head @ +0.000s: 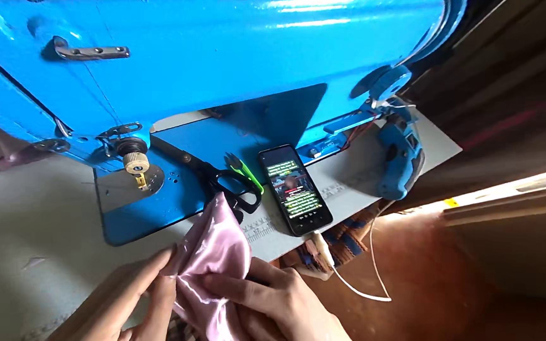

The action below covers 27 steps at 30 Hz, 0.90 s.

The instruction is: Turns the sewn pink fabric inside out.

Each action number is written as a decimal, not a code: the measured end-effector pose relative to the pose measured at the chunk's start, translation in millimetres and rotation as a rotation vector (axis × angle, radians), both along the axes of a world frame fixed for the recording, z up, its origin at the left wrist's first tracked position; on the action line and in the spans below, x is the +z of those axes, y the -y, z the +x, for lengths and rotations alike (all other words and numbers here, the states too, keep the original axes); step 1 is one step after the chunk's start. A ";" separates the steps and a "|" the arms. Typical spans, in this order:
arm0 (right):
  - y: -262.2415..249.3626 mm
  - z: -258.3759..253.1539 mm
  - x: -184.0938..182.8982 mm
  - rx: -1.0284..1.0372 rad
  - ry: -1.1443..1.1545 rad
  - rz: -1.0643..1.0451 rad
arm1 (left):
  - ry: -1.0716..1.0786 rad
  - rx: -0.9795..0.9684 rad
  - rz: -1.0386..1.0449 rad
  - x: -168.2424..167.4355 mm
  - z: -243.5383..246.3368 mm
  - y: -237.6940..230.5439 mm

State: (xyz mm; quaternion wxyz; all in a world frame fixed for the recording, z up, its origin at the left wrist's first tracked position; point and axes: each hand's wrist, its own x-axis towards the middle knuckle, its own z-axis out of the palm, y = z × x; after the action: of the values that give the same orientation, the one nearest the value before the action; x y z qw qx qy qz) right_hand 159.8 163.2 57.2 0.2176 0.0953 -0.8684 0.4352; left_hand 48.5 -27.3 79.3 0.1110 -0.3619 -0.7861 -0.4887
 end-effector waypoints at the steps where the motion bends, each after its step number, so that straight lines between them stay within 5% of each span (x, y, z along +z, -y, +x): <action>1: -2.7 0.3 0.5 0.036 0.007 -0.029 | 0.018 -0.021 0.002 0.6 -0.7 0.7; 20: -7.3 -0.1 6.5 0.107 -0.017 -0.149 | 0.228 -0.154 0.066 7.5 -8.7 14.4; 27: -18.5 -1.3 -1.4 0.396 -0.039 -0.389 | 0.519 -0.500 0.214 8.1 -12.8 22.7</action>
State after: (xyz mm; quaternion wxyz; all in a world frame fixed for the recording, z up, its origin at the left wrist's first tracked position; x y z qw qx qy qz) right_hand 158.4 181.8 55.8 0.1592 0.2277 -0.7287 0.6259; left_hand 35.6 -50.0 87.5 -0.1774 -0.3929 -0.6199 -0.6556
